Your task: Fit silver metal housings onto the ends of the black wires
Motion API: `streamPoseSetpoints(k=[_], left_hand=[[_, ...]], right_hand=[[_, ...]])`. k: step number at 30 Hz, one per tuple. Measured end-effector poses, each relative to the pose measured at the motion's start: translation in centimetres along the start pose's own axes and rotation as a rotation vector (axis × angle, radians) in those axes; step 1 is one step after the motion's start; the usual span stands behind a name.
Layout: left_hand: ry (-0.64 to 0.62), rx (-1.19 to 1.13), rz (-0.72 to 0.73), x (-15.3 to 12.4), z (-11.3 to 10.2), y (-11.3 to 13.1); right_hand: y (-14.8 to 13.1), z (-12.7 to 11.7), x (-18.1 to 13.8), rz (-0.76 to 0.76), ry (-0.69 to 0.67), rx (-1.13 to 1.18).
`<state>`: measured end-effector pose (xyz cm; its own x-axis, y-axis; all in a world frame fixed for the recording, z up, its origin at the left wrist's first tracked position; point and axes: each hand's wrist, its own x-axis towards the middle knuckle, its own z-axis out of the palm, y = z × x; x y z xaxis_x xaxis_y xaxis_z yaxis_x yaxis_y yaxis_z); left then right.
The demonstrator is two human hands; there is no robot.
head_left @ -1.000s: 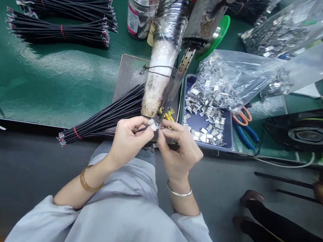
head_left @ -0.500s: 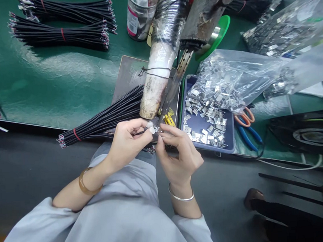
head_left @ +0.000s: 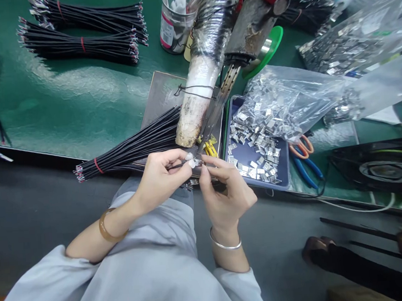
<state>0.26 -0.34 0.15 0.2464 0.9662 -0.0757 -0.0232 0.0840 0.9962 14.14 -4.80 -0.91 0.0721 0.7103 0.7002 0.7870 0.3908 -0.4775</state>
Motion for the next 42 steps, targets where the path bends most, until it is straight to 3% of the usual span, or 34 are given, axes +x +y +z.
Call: streamPoseSetpoints(k=[3, 8, 11, 17, 26, 35, 42], left_hand=[[-0.06, 0.001, -0.003, -0.1, -0.4, 0.2], [-0.162, -0.001, 0.003, 0.3, -1.5, 0.7], [-0.211, -0.005, 0.001, 0.5, -1.8, 0.8], [-0.126, -0.043, -0.01, 0.5, -1.1, 0.4], [0.139, 0.084, 0.158, 0.6, 0.3, 0.2], [0.159, 0.11, 0.305, 0.6, 0.2, 0.3], [0.084, 0.152, 0.241, 0.6, -0.2, 0.4]], right_hand=[[0.1, -0.4, 0.0, -0.029, -0.002, -0.009], [0.6, -0.5, -0.4, -0.204, 0.02, 0.03], [0.7, -0.4, -0.6, -0.204, 0.037, 0.018], [0.2, 0.0, -0.7, -0.078, 0.031, -0.035], [0.2, 0.7, 0.2, 0.033, 0.004, 0.078], [0.3, 0.6, 0.8, 0.023, -0.015, 0.093], [0.6, 0.2, 0.7, -0.018, -0.052, 0.081]])
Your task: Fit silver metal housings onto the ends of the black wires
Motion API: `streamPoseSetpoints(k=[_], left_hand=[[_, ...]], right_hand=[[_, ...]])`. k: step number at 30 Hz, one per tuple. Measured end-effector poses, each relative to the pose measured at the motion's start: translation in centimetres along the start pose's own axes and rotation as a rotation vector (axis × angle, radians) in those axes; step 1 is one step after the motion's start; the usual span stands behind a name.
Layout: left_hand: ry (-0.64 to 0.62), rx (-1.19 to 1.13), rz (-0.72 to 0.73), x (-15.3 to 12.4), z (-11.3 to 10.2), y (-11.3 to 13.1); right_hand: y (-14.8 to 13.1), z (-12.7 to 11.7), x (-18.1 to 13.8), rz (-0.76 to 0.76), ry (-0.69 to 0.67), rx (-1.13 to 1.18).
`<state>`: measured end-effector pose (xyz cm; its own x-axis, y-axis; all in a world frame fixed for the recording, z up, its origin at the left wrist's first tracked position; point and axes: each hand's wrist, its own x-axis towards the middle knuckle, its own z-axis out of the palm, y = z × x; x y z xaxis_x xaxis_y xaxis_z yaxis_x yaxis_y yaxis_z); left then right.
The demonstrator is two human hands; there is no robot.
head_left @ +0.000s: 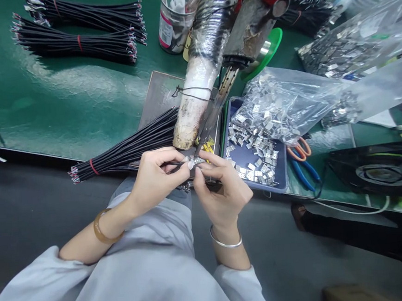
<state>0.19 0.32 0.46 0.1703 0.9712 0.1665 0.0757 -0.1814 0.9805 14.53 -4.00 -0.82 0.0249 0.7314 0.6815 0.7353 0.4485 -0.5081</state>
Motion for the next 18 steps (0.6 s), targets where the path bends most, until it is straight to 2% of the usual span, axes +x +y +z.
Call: streamPoseSetpoints(k=[7, 12, 18], left_hand=[[-0.002, 0.026, 0.002, -0.06, 0.05, -0.07], [0.038, 0.036, 0.071, -0.21, 0.19, -0.18], [0.053, 0.071, 0.13, -0.23, 0.03, -0.02]], right_hand=[[0.3, 0.0, -0.11, -0.022, 0.009, -0.008], [-0.01, 0.22, -0.02, 0.037, 0.008, -0.029], [-0.16, 0.12, 0.41, 0.025, 0.011, -0.009]])
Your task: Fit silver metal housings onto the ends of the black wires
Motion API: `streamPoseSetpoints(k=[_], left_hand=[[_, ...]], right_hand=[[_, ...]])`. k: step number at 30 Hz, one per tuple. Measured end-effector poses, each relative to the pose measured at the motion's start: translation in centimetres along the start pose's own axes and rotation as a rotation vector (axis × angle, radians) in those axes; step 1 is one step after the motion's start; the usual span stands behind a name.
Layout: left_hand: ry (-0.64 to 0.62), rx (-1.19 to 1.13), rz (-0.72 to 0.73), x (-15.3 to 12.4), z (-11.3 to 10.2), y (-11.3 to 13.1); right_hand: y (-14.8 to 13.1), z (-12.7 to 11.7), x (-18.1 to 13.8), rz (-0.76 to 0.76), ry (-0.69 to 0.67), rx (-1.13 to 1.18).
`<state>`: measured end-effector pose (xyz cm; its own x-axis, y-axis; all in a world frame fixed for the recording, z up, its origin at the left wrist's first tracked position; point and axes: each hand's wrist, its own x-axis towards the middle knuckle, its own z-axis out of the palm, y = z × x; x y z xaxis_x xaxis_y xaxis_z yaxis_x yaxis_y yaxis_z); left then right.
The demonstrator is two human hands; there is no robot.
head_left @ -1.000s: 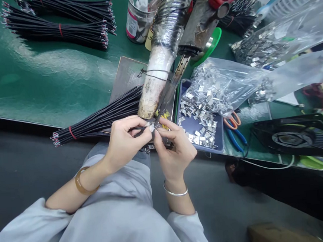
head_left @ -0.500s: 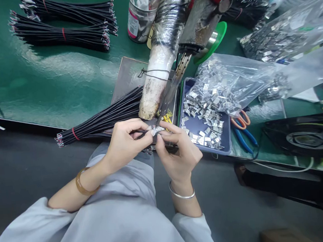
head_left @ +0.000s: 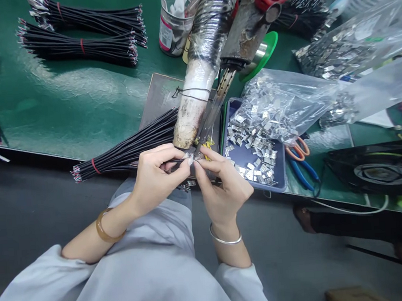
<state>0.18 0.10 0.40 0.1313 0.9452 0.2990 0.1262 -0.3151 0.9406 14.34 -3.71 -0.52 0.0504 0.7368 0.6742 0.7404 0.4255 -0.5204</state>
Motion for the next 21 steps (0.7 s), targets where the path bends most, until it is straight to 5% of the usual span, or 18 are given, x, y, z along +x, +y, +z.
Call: streamPoseSetpoints(k=[10, 16, 19, 21], left_hand=[[-0.061, 0.053, -0.09, 0.1, -0.2, -0.2], [-0.099, 0.052, -0.085, -0.2, -0.1, -0.2], [-0.201, 0.06, -0.076, -0.7, -0.3, -0.3], [-0.284, 0.093, -0.019, -1.3, -0.5, -0.6]], right_hand=[[0.7, -0.6, 0.2, -0.175, -0.085, -0.107], [0.9, -1.0, -0.1, -0.107, -0.102, -0.04], [1.1, -2.1, -1.0, -0.022, -0.001, 0.073], [0.9, -3.0, -1.5, -0.031, 0.196, 0.098]])
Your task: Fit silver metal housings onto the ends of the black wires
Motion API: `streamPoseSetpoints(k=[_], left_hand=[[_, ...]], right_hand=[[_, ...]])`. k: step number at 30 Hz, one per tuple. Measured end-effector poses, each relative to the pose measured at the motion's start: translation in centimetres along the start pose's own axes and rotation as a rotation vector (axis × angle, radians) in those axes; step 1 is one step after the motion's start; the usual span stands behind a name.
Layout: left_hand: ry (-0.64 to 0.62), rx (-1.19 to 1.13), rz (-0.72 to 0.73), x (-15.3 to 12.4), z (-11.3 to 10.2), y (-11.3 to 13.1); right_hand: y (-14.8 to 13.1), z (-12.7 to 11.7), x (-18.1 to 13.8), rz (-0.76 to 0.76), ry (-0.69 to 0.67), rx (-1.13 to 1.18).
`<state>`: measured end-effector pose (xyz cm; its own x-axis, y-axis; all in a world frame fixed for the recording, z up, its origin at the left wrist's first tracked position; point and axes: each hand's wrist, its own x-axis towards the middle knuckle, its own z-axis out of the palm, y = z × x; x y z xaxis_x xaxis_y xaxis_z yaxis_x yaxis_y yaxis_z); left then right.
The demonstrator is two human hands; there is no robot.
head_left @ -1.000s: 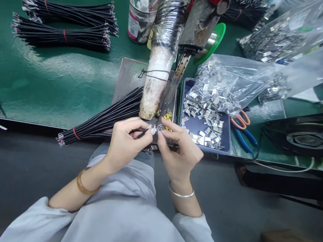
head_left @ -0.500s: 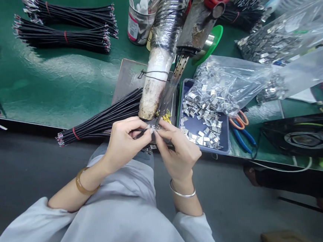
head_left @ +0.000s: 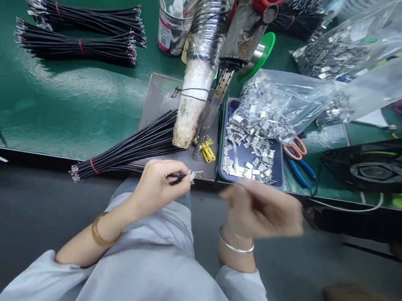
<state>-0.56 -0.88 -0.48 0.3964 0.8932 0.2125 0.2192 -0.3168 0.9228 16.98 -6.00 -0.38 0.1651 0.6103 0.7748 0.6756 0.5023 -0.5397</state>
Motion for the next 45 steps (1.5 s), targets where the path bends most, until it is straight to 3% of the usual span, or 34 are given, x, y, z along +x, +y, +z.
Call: streamPoseSetpoints(k=[2, 4, 5, 7, 9, 10, 15, 21, 24, 28, 30, 33, 36, 38, 41, 45], left_hand=[[-0.043, 0.037, 0.063, -0.7, -0.2, -0.4], [-0.018, 0.023, 0.101, -1.4, -0.5, -0.7], [0.025, 0.009, 0.114, -1.7, -0.7, -0.9], [0.147, 0.021, 0.14, -1.9, -1.1, -1.2], [0.263, 0.141, 0.19, -1.5, -1.5, -1.5], [0.293, 0.239, 0.224, -1.1, -1.6, -1.8], [0.197, 0.725, 0.312, 1.3, -0.9, -3.5], [0.196, 0.558, 0.429, 1.1, -0.8, -3.9], [0.207, 0.462, 0.466, 0.3, -0.9, -3.2], [0.173, 0.386, 0.525, -0.3, -0.5, -2.1], [0.12, 0.298, 0.488, -0.4, -0.3, -1.5], [0.042, 0.053, 0.245, -0.2, -0.4, -0.8], [-0.051, -0.262, -0.081, 0.3, -0.9, -0.3], [-0.087, -0.405, -0.205, 0.7, -1.2, -0.1], [-0.076, -0.463, -0.258, 0.9, -1.2, 0.1], [-0.048, -0.423, -0.244, 0.8, -0.9, 0.2]], right_hand=[[-0.6, -0.9, 0.1, -0.028, 0.202, -0.014], [-1.1, -1.7, 0.6, -0.003, 0.297, -0.039], [-1.1, -2.1, 1.0, 0.05, 0.26, -0.069], [-0.2, -2.7, 1.7, 0.203, 0.057, -0.176], [1.7, -3.0, 2.5, 0.34, -0.178, -0.318], [3.0, -2.9, 2.9, 0.356, -0.231, -0.367], [8.5, -1.5, 5.3, 0.411, -0.369, -0.467], [9.4, -1.3, 6.6, 0.503, -0.556, -0.38], [8.5, -1.9, 5.6, 0.397, -0.49, -0.45], [5.8, -2.3, 4.1, 0.278, -0.224, -0.424], [3.9, -2.1, 3.6, 0.253, -0.111, -0.382], [1.3, -1.4, 2.8, 0.292, -0.026, -0.251], [-0.3, -0.2, 1.4, 0.371, -0.068, -0.003], [-0.8, 0.7, 0.4, 0.38, -0.095, 0.102], [-0.8, 1.9, -0.6, 0.358, -0.104, 0.117], [-0.6, 2.5, -0.4, 0.408, -0.218, 0.201]])
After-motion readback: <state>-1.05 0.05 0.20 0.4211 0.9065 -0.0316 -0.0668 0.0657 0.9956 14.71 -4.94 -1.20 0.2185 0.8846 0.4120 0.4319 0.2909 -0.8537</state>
